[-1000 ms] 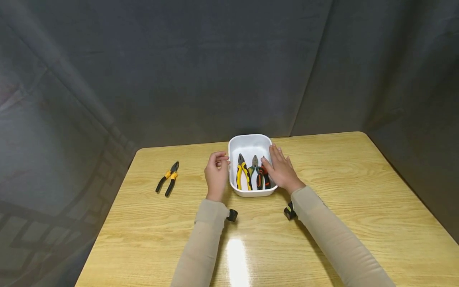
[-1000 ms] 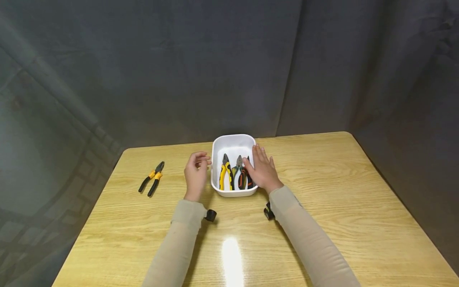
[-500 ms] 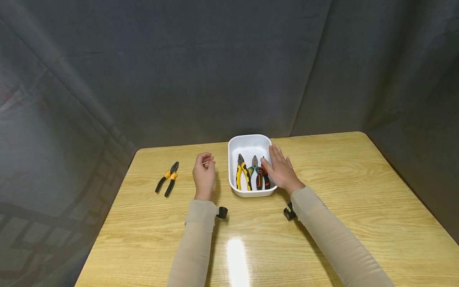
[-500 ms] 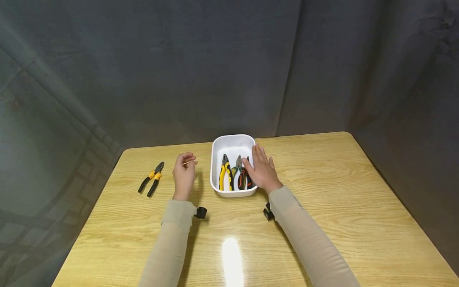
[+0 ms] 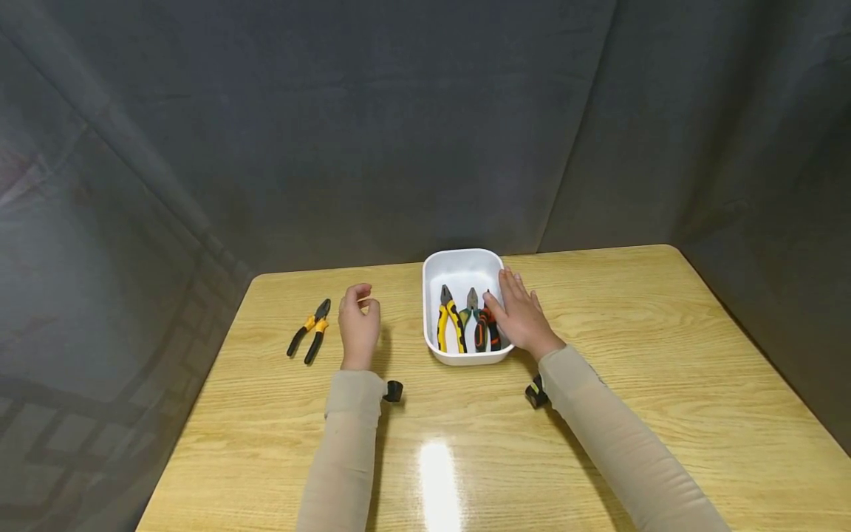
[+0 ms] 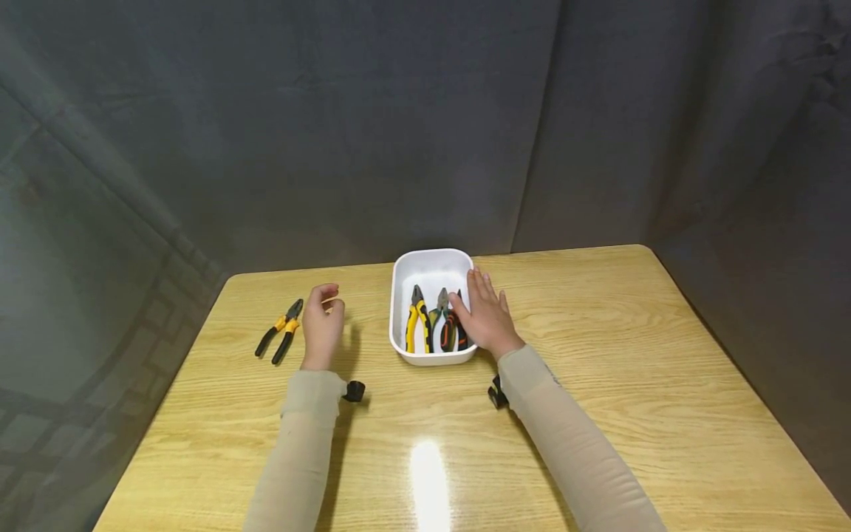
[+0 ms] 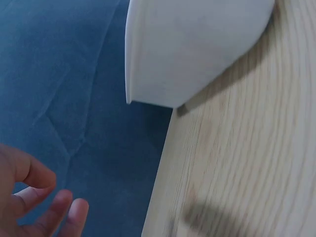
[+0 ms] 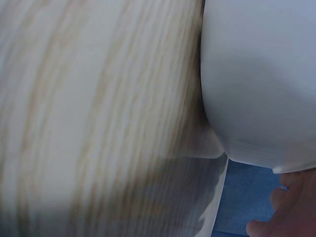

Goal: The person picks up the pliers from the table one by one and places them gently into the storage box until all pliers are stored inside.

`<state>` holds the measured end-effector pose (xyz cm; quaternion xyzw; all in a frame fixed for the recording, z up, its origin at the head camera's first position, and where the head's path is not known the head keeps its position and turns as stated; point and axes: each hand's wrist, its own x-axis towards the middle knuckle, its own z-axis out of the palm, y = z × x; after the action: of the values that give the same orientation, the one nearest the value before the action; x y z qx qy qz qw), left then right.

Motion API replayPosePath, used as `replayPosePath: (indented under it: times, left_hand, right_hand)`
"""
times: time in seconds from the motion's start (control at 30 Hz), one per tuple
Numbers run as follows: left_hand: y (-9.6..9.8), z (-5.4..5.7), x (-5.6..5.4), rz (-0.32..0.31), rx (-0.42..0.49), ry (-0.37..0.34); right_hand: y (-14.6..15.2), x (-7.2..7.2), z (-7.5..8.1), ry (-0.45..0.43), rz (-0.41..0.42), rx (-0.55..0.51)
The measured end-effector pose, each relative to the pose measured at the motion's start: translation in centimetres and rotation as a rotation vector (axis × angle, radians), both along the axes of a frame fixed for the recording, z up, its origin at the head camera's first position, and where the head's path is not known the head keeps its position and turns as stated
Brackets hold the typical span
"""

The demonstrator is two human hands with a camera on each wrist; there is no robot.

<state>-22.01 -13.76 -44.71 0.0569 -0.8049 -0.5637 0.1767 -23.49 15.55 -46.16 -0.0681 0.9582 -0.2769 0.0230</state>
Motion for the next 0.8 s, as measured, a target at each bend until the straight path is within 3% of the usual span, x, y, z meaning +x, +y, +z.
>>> replayPosePath:
  times: [0.53, 0.8]
  left_hand:
    - [-3.2, 0.3, 0.4, 0.018, -0.072, -0.09]
    - [-4.8, 0.2, 0.1, 0.049, -0.17, -0.119]
  right_hand:
    - [0.1, 0.2, 0.0, 0.024, -0.006, -0.005]
    - [0.0, 0.0, 0.0, 0.02, -0.012, -0.022]
